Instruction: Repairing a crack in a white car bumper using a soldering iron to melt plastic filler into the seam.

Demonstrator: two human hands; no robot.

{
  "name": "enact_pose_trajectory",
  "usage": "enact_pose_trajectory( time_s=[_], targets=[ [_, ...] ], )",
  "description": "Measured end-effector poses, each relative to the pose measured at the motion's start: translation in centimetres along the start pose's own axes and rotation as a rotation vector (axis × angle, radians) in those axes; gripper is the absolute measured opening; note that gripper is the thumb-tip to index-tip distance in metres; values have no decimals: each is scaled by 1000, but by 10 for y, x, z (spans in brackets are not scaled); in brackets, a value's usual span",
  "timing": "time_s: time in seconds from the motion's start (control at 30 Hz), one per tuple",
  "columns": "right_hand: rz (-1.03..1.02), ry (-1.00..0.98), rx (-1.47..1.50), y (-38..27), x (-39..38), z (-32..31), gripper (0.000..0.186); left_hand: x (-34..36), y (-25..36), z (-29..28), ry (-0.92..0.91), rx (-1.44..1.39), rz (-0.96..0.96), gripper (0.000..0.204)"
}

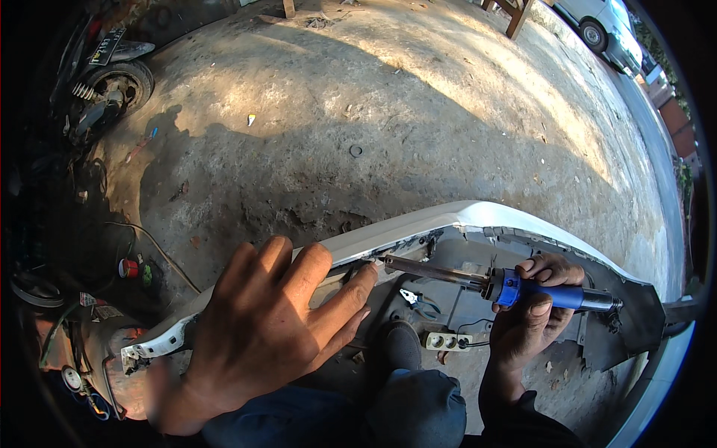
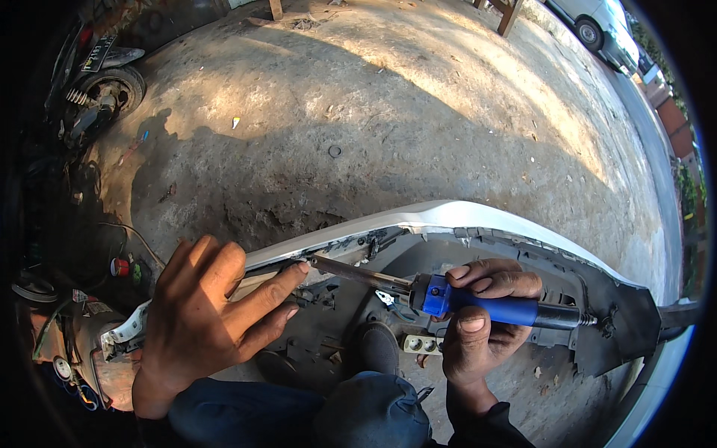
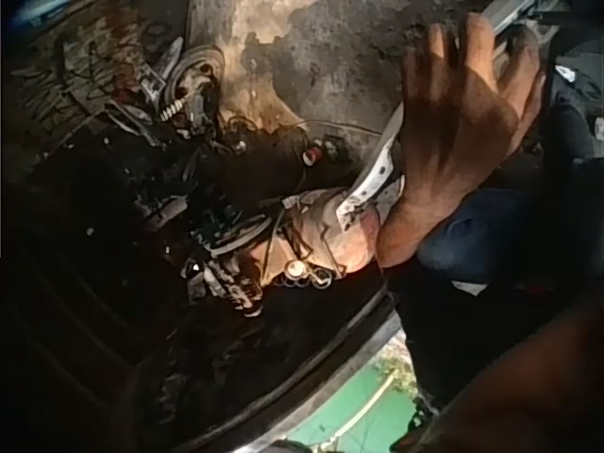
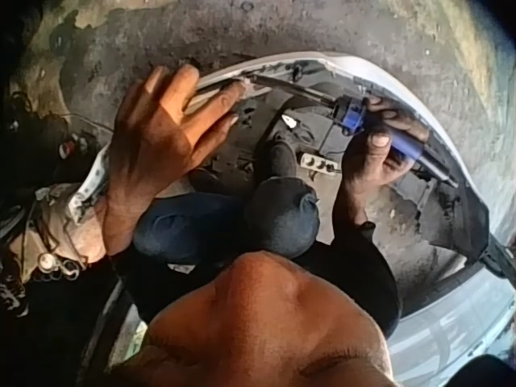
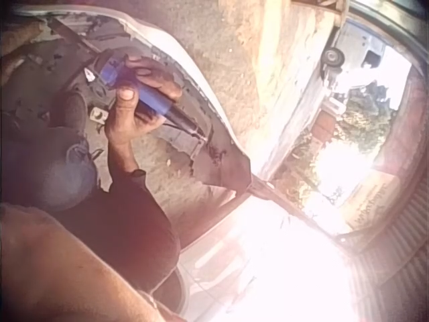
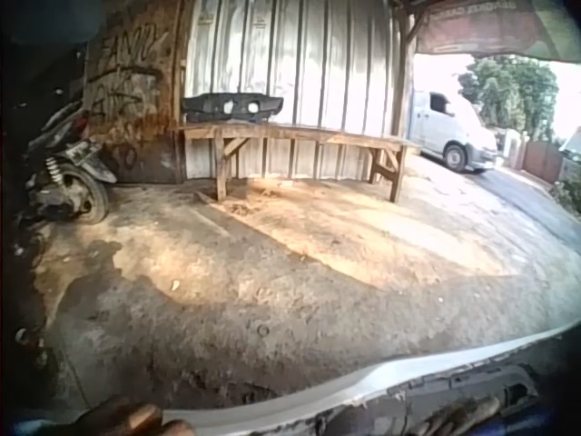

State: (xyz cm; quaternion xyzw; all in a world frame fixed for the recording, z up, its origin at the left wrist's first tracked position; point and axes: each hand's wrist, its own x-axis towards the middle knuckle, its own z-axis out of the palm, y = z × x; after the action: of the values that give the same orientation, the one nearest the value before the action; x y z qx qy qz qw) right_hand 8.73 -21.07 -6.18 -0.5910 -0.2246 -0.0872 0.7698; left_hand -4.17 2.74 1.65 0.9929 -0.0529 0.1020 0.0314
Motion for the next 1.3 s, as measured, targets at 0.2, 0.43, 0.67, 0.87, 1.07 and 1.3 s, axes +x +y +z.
enact_pose_trajectory(
  time_s=[0.2,0.43,0.67,0.87,1.07,1.3],
  targets=[
    [25,2,7,1,0,1,49,0,0,0,11,2,2,47],
    [-7,-7,-9,3,0,0,49,0,-1,-4,-25,-81,-18,43],
    [28,4,-28,-2,-2,1,51,0,-2,5,94,-137,-81,42],
    [47,27,-31,-5,-3,4,52,1,0,3,67,-125,-174,52],
    [1,-23,-91,-4,-4,2,51,2,2,0,-63,-40,-177,59],
    [84,53,-141,-18,-8,5,60,2,3,-1,-92,-87,-183,70]
  ],
)
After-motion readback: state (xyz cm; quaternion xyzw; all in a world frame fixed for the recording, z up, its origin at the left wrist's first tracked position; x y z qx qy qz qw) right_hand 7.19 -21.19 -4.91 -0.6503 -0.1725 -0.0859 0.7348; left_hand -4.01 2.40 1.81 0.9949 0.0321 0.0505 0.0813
